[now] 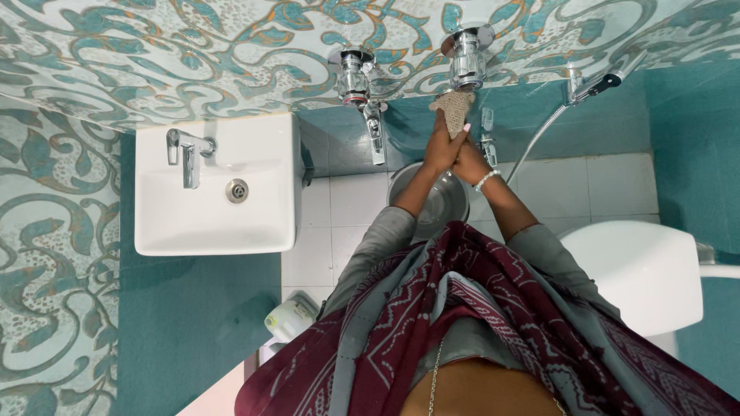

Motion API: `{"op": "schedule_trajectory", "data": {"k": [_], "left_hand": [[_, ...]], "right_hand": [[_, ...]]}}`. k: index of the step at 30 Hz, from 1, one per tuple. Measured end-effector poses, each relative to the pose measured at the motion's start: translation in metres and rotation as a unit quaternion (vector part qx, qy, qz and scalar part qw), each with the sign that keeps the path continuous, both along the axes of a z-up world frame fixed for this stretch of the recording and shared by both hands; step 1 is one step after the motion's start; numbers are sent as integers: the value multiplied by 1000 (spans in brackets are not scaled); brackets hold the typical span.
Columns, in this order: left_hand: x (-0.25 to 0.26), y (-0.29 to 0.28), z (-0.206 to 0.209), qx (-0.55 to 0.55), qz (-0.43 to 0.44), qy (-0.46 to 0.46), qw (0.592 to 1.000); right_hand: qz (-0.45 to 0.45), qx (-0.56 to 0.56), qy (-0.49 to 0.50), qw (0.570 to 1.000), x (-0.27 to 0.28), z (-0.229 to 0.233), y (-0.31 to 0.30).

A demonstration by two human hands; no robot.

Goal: The person wipes down several chrome faucets and a bidet sprayer in a bathroom with a cloth.

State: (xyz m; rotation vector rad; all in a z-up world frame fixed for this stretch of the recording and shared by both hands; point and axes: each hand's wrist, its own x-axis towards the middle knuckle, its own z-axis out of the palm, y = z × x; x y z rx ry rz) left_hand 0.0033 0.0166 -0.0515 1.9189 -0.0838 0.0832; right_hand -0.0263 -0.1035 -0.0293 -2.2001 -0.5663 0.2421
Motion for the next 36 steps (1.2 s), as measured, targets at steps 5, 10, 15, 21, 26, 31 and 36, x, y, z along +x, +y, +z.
{"op": "schedule_trajectory", "data": {"k": [5,10,15,21,26,31,36], "left_hand": [[0,7,8,-11,-63,-32,997],[-41,12,35,-63,-113,-35,991],[-109,15,65,105,-105,5,989],[-97,22,64,318,-93,-30,943],[-51,24,68,383,-102,-50,917],[-34,25,74,417,-112,-63,900],[-58,42,84,375,-128,-125,910]], "right_hand": [[-20,108,-30,993,1,10,7],[-42,83,-138,986,-23,22,10],[-44,19,-109,993,-64,16,10],[-58,-11,-55,997,-67,37,5],[-69,-72,10,995,-21,52,5],[-73,-106,-86,988,-14,40,4],[-76,-210,-150,963,-36,51,-3]]}}
